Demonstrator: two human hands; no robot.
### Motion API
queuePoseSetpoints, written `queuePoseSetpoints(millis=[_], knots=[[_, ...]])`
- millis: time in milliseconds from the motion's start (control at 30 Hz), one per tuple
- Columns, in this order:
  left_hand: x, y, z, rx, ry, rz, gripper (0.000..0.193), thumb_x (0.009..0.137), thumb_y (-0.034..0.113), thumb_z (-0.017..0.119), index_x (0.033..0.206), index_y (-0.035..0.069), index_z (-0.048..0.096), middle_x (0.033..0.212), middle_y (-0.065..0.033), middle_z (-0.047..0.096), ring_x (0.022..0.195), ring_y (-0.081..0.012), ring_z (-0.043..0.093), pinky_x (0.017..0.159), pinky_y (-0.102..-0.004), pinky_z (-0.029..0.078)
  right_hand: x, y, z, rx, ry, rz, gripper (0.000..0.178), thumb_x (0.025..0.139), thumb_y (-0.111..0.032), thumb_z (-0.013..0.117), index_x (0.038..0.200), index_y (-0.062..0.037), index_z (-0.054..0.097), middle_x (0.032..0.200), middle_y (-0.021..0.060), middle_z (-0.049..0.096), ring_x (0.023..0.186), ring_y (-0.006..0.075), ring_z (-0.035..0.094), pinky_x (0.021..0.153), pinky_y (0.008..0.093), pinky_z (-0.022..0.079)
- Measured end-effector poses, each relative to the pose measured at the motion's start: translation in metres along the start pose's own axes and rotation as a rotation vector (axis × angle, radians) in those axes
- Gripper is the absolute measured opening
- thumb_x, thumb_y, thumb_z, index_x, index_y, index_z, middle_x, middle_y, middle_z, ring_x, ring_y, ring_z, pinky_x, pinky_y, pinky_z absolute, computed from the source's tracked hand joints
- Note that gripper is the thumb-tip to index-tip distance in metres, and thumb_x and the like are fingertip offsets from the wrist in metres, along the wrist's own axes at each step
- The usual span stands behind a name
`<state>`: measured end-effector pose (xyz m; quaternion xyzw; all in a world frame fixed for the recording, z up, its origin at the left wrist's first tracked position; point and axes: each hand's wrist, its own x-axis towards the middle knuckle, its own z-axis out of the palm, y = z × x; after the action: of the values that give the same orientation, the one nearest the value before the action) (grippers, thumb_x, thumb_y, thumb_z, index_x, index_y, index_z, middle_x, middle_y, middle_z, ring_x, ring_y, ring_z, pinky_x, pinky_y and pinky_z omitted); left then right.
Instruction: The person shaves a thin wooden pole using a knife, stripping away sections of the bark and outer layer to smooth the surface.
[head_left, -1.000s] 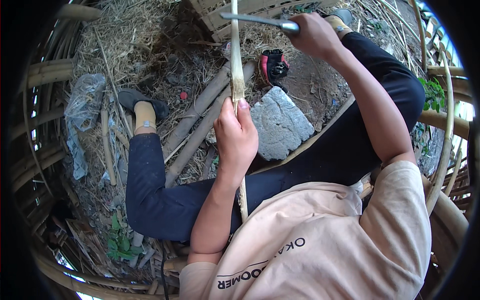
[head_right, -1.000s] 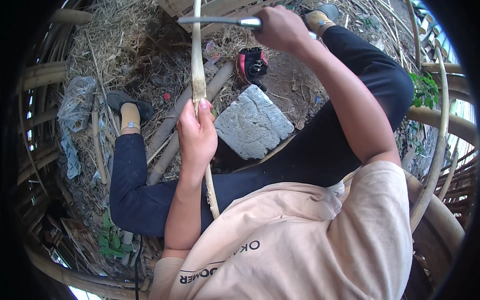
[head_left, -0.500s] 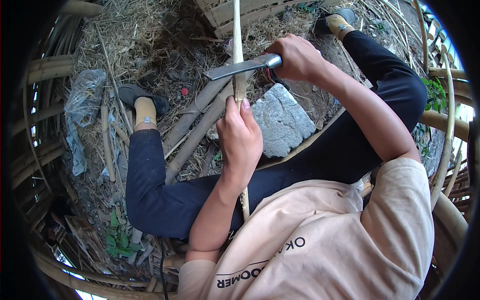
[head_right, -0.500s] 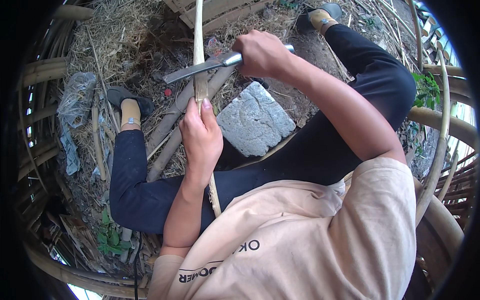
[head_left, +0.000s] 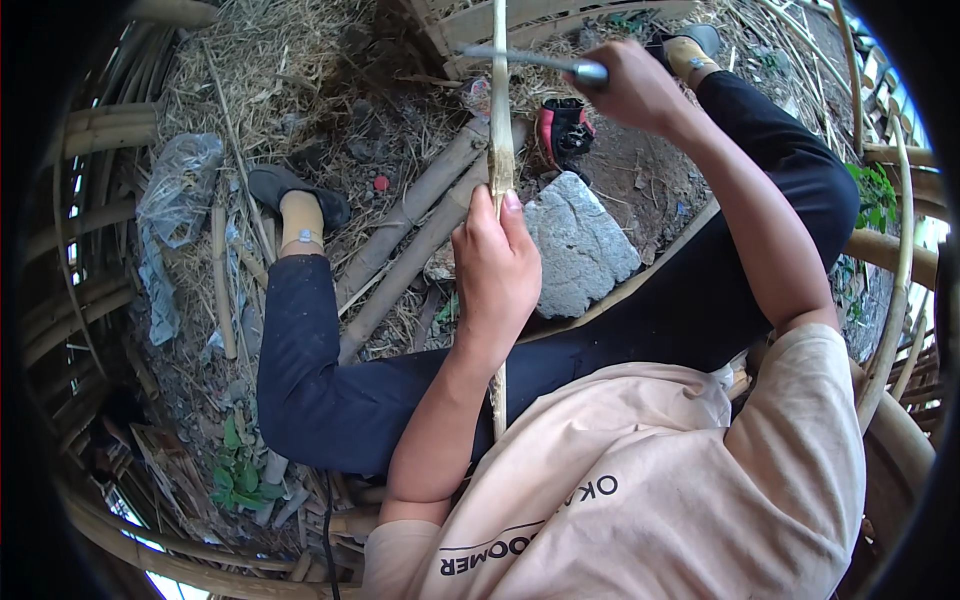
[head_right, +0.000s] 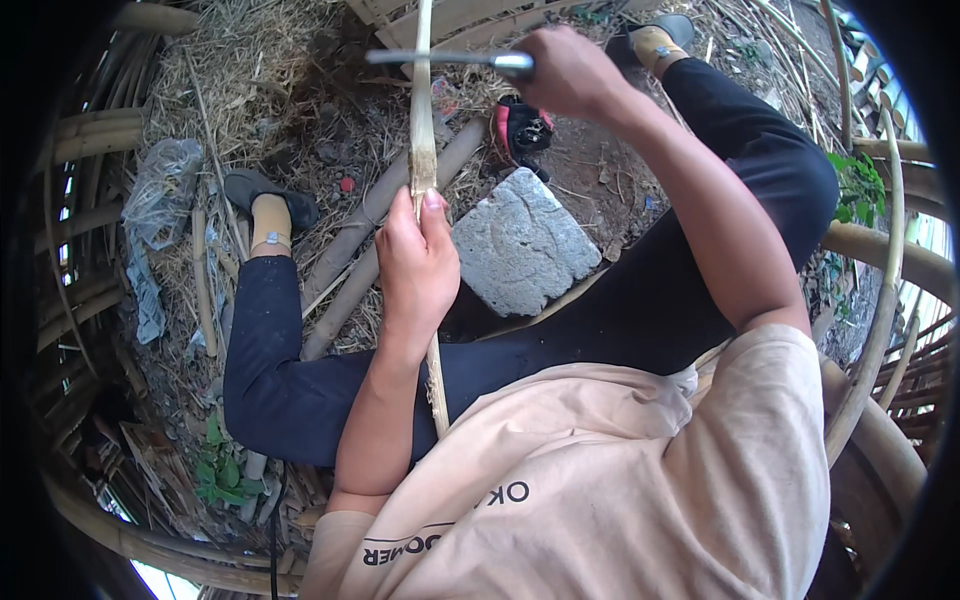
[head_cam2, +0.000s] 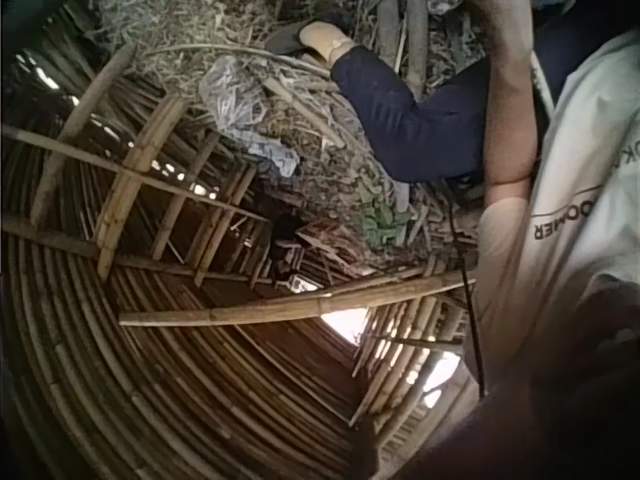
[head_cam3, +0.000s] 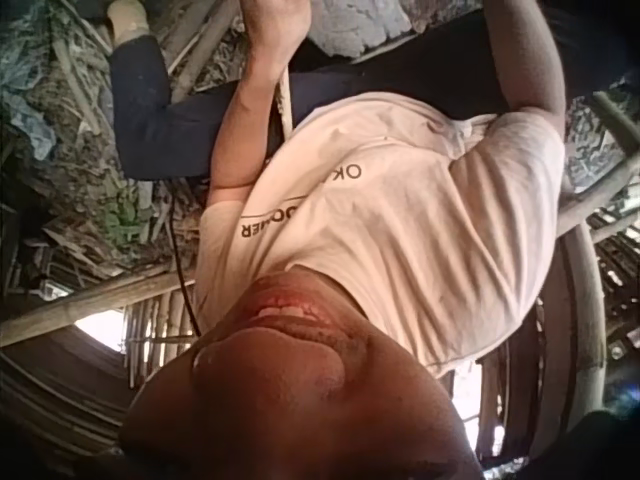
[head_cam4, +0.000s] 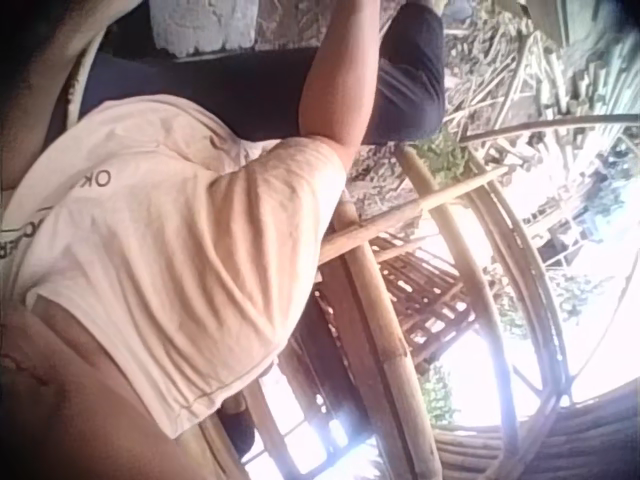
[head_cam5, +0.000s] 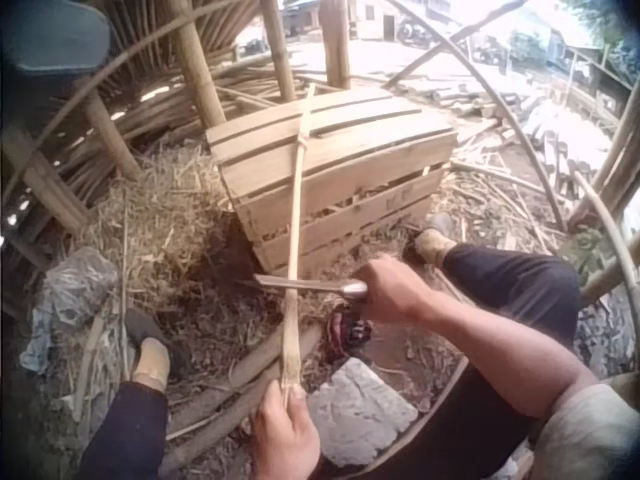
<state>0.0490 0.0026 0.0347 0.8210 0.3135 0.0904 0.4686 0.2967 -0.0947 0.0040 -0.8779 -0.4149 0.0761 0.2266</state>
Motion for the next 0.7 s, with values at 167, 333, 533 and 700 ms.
queuePoseSetpoints(millis=[167, 333, 533, 700], knots=[[0.002, -0.014, 0.0, 0.029, 0.069, 0.104, 0.02, 0.103, 0.015, 0.048, 0.096, -0.003, 0.053, 0.067, -0.0253, 0.059, 0.066, -0.0482, 0.06, 0.059, -0.0551, 0.042, -0.024, -0.046, 0.008, 0.017, -0.164, -0.15, 0.014, 0.07, -0.013, 0.069, 0.082, -0.007, 0.072, 0.076, 0.0175, 0.07, 0.075, 0.037, 0.07, 0.073, 0.0483, 0.057], [-0.016, 0.004, -0.001, 0.117, 0.059, 0.047, 0.022, 0.103, 0.015, 0.047, 0.098, -0.005, 0.055, 0.071, -0.028, 0.06, 0.071, -0.0493, 0.061, 0.061, -0.0529, 0.043, -0.037, -0.048, 0.009, -0.057, -0.094, -0.104, 0.01, 0.068, -0.013, 0.069, 0.074, -0.0049, 0.069, 0.07, 0.0185, 0.067, 0.07, 0.0394, 0.067, 0.066, 0.0478, 0.054], [-0.011, 0.003, -0.003, 0.154, 0.074, 0.097, 0.022, 0.104, 0.014, 0.047, 0.1, -0.006, 0.055, 0.072, -0.0278, 0.061, 0.072, -0.05, 0.061, 0.063, -0.0548, 0.043, -0.022, -0.041, 0.006, -0.135, -0.039, -0.124, 0.014, 0.064, -0.016, 0.071, 0.074, -0.0059, 0.07, 0.068, 0.0177, 0.067, 0.068, 0.0388, 0.069, 0.066, 0.0471, 0.057], [-0.014, 0.004, -0.001, 0.169, 0.077, 0.094, 0.021, 0.103, 0.013, 0.048, 0.096, -0.006, 0.053, 0.07, -0.027, 0.06, 0.071, -0.0491, 0.061, 0.062, -0.0546, 0.043, -0.001, 0.009, -0.008, -0.229, 0.111, 0.086, 0.016, 0.072, -0.009, 0.065, 0.085, -0.0059, 0.074, 0.076, 0.0194, 0.069, 0.073, 0.0374, 0.069, 0.073, 0.0483, 0.056]])
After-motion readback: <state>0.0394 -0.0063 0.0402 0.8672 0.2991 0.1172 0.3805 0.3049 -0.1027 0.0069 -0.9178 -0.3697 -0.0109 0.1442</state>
